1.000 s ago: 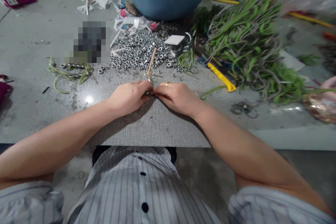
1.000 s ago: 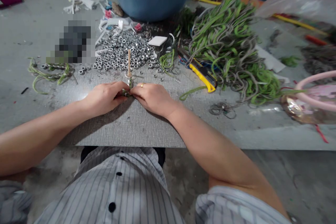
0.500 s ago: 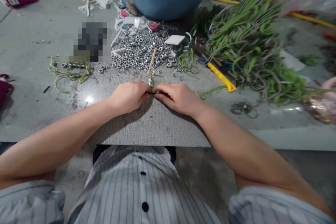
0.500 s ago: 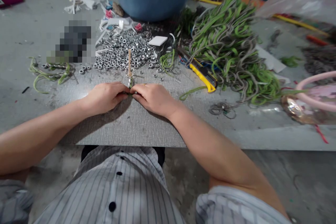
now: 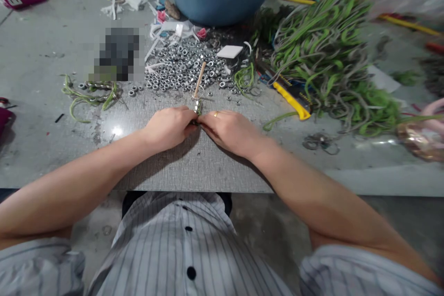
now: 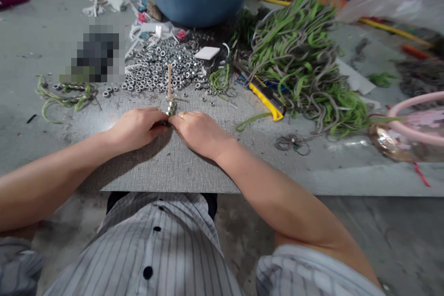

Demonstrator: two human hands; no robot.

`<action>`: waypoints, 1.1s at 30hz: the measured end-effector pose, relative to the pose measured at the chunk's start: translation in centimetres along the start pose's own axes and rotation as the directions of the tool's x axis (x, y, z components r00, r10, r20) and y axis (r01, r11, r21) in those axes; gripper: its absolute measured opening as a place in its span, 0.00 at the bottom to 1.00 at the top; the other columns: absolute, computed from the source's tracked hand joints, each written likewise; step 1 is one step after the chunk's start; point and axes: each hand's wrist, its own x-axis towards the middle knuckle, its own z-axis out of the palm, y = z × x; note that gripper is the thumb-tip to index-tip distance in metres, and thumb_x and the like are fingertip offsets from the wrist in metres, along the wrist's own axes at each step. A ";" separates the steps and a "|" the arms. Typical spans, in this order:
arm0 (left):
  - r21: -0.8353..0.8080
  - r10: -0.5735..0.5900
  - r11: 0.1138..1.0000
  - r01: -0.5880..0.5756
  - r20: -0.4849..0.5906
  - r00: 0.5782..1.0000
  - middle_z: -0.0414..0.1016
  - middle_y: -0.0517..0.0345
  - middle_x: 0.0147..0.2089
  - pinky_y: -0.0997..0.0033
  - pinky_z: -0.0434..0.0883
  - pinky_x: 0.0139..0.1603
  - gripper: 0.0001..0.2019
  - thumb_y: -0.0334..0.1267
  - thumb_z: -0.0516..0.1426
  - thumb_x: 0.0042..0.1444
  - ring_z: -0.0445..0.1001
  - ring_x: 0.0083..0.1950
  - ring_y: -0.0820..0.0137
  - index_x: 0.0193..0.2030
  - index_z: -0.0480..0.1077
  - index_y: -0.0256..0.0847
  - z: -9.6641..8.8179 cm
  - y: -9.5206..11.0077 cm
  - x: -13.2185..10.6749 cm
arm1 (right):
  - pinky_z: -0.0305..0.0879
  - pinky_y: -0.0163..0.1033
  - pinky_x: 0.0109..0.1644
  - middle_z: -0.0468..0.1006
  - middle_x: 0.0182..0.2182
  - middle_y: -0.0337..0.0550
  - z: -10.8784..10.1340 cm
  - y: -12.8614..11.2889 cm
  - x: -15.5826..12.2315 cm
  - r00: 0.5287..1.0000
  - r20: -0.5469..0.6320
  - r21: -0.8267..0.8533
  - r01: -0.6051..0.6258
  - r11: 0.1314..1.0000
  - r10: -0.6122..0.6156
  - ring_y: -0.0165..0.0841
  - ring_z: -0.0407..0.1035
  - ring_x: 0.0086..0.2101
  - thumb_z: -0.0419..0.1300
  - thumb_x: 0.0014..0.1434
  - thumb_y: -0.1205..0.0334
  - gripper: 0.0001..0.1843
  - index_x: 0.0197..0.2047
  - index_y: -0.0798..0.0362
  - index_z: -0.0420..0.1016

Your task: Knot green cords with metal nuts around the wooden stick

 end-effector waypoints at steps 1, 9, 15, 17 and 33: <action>0.002 -0.004 1.000 0.004 0.004 1.000 0.78 0.49 0.43 0.68 0.72 0.40 0.11 0.35 0.51 0.62 0.77 0.44 0.63 0.45 0.73 0.36 0.1 0.0 0.0 | 0.62 0.40 0.40 0.80 0.36 0.49 0.1 -0.1 0.1 1.000 0.001 -0.012 -0.007 1.000 0.007 0.36 0.71 0.34 0.47 0.68 0.66 0.15 0.46 0.57 0.75; -0.011 -0.024 1.000 0.024 -0.025 0.999 0.78 0.48 0.46 0.68 0.72 0.39 0.13 0.35 0.49 0.64 0.78 0.44 0.61 0.49 0.72 0.35 0.6 -0.3 0.1 | 0.59 0.39 0.39 0.79 0.38 0.51 -0.6 0.7 0.6 0.994 0.062 0.258 -0.103 0.961 0.091 0.38 0.71 0.37 0.47 0.67 0.62 0.14 0.44 0.56 0.72; -0.029 -0.014 0.999 0.014 -0.025 1.000 0.78 0.48 0.47 0.68 0.71 0.39 0.15 0.35 0.48 0.65 0.78 0.44 0.62 0.52 0.72 0.37 0.6 -0.1 -0.1 | 0.58 0.38 0.38 0.78 0.35 0.47 -1.1 1.0 0.6 0.991 0.101 0.314 -0.113 0.943 0.085 0.36 0.69 0.35 0.48 0.67 0.61 0.12 0.40 0.54 0.71; -0.024 -0.007 1.000 0.007 -0.024 1.000 0.78 0.48 0.46 0.69 0.71 0.39 0.15 0.35 0.48 0.65 0.78 0.45 0.63 0.51 0.72 0.37 0.5 -0.1 -0.1 | 0.58 0.39 0.39 0.79 0.36 0.49 -1.0 0.9 0.5 0.991 0.098 0.271 -0.110 0.956 0.086 0.37 0.71 0.36 0.48 0.67 0.62 0.13 0.41 0.54 0.72; -0.012 -0.064 0.998 0.064 0.032 0.997 0.76 0.49 0.51 0.68 0.70 0.41 0.16 0.35 0.46 0.66 0.77 0.47 0.62 0.54 0.70 0.38 0.2 0.1 0.0 | 0.61 0.42 0.43 0.82 0.39 0.50 -0.6 0.2 0.2 0.995 0.050 0.160 -0.099 0.982 0.092 0.39 0.74 0.38 0.50 0.66 0.65 0.13 0.46 0.57 0.74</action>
